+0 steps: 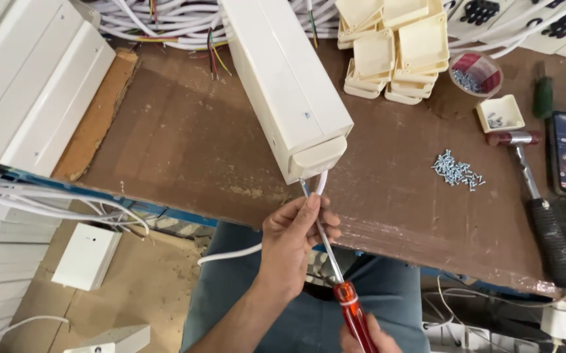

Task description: Assembling and securing plastic covers onto electronic units using a screwdriver.

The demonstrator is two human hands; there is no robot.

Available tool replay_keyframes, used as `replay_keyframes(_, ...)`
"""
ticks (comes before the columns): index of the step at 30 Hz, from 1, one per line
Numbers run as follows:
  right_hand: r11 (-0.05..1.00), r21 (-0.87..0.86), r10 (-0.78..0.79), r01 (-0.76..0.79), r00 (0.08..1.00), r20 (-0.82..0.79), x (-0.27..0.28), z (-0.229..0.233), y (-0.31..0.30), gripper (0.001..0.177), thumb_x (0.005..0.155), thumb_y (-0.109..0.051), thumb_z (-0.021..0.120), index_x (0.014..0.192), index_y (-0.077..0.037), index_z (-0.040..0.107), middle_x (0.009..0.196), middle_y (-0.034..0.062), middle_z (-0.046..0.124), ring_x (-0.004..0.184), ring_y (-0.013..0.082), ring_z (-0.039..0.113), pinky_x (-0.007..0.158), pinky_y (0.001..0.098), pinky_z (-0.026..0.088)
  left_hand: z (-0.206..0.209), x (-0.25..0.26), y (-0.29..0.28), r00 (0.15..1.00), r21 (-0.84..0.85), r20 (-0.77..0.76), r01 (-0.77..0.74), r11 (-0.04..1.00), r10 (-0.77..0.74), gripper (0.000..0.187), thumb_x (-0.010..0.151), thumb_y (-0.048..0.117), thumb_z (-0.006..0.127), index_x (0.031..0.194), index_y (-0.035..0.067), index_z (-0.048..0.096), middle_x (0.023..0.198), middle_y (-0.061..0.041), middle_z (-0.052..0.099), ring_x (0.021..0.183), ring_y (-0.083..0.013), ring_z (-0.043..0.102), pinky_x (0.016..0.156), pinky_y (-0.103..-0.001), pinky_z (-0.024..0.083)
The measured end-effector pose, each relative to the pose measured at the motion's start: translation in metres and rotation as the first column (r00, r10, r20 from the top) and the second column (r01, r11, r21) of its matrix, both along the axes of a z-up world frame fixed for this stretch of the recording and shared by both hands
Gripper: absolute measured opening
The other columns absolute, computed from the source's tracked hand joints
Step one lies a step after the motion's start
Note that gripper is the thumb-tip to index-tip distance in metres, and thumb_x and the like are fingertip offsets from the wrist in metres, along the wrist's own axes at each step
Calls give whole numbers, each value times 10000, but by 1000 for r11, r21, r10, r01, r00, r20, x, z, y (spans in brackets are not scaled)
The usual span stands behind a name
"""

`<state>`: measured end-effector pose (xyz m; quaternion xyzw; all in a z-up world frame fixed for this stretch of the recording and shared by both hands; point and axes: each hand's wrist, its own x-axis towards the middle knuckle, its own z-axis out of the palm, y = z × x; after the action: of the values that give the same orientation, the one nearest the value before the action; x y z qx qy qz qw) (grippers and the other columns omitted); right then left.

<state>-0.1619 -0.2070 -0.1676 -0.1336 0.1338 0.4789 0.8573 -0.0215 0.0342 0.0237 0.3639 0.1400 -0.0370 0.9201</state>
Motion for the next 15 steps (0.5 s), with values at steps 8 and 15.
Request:
replay_keyframes(8, 911, -411, 150, -30, 953, 263, -14, -87, -62, 380, 982, -380, 710, 1145, -59, 590, 698, 62, 543, 549, 174, 505, 481, 338, 376, 0, -1, 0, 1000, 13, -9, 10, 1000, -10, 287, 1000, 272, 671, 1052, -6, 726, 835, -93, 749, 731, -166, 721, 684, -298, 589)
replay_keyframes(15, 963, -255, -33, 82, 981, 190, -1, 9, -15, 479, 931, -506, 652, 1341, -265, 707, 699, 23, 620, 512, 113, 535, 428, 255, 383, -3, 1, -1, 1000, -4, 15, -3, 1000, 3, 277, 1010, 265, 666, 1060, 0, 728, 835, -88, 751, 721, -156, 716, 658, -284, 575)
